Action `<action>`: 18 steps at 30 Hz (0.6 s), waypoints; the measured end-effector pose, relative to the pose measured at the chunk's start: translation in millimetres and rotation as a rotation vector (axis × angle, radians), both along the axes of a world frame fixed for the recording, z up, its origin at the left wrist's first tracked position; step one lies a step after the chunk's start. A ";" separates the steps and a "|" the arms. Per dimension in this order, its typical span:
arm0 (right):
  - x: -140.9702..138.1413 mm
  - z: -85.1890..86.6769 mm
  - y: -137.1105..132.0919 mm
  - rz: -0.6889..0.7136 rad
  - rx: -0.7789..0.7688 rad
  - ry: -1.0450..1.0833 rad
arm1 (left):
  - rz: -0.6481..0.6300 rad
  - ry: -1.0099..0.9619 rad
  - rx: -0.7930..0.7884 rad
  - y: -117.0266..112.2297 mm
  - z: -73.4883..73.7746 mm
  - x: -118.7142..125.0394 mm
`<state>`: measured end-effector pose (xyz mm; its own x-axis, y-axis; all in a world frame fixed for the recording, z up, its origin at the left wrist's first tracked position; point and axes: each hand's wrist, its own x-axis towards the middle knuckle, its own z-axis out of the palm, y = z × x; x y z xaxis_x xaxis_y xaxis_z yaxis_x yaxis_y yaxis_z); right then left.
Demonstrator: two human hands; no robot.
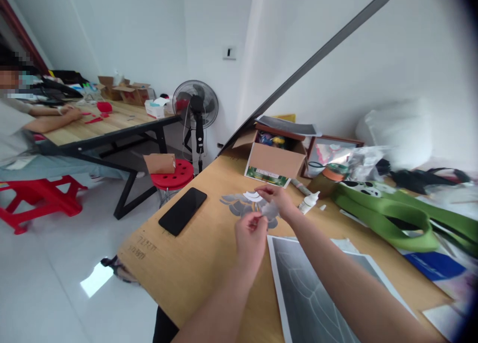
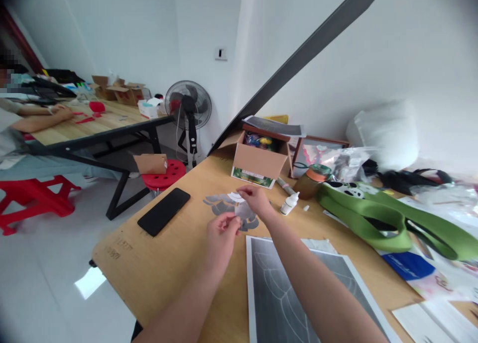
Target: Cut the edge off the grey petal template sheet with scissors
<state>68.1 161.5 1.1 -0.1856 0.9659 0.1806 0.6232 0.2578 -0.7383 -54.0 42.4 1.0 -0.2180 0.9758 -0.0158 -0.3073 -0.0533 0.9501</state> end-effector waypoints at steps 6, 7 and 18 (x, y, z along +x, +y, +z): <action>13.7 26.9 -26.8 -0.001 -0.119 0.113 | 0.074 -0.159 -0.110 18.0 -6.7 -15.1; 12.0 29.6 -28.9 0.004 -0.145 0.103 | 0.091 -0.173 -0.116 21.1 -5.2 -20.6; -39.3 10.6 -5.5 -0.108 -0.257 -0.204 | 0.182 -0.243 -0.141 71.9 -7.5 -72.7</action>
<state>28.9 156.0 11.7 -0.0872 0.9910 -0.1019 0.7782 0.0040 -0.6280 -126.8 114.3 -6.5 -0.3616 0.9058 -0.2208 -0.5232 -0.0011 0.8522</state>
